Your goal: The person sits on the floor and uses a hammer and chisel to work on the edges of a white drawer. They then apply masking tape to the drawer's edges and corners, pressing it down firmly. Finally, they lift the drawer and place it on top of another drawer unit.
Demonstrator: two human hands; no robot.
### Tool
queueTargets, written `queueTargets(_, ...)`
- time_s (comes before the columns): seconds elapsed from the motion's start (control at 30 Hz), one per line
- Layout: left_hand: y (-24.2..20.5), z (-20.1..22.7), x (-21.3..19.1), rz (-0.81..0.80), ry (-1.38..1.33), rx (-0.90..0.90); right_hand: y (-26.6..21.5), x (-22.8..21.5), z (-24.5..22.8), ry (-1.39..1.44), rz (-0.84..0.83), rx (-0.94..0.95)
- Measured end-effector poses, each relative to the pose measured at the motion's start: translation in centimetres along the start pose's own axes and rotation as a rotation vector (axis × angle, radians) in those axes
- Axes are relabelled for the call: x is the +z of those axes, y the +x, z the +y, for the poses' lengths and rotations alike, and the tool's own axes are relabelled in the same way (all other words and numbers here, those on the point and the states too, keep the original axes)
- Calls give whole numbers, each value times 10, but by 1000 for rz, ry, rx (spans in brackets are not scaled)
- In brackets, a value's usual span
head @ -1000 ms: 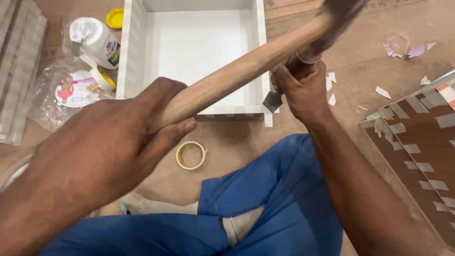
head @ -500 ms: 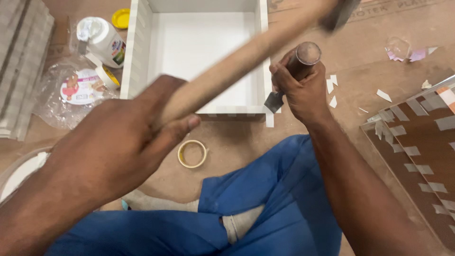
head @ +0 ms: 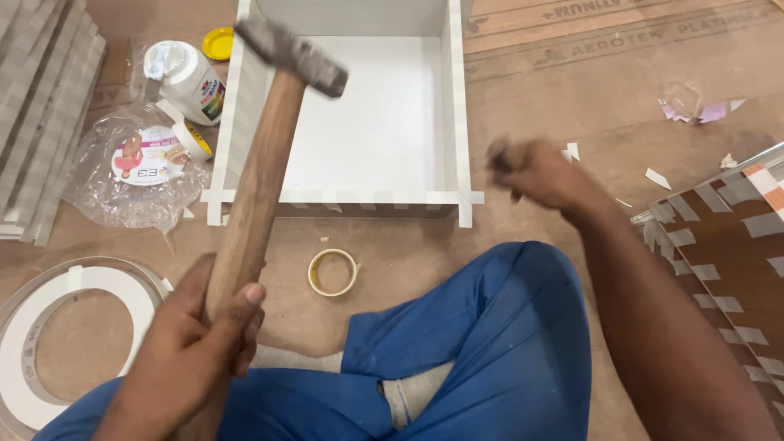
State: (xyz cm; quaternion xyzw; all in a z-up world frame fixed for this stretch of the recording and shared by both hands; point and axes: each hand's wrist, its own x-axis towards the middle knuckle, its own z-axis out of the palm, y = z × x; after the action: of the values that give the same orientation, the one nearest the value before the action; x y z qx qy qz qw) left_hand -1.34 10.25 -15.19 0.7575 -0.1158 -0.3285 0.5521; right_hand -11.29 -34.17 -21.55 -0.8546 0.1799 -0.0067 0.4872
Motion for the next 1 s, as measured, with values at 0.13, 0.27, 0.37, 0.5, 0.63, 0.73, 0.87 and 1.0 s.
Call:
queueTargets(0.13,-8,-8,6,77,14,-179,5,17,30,-5,15,393)
queueTargets(0.27,-14,-9,13,60,-5,-205,10,19,42,-77,-68,424)
queueTargets(0.37,-13,-10,13,45,53,-219,11,16,59,9,-88,440)
queueTargets(0.5,-15,-13,10,17,94,-235,6,3,93,-1,-123,468)
queueTargets(0.63,-16,-15,13,37,63,-198,-2,4,93,-401,-86,479)
queueTargets(0.73,-13,-12,16,57,126,-231,-15,18,66,-508,-3,416)
queueTargets(0.87,-10,-12,17,70,89,-234,-14,54,29,-406,86,258)
queueTargets(1.0,-12,-17,9,87,61,-231,-11,63,29,-460,19,302)
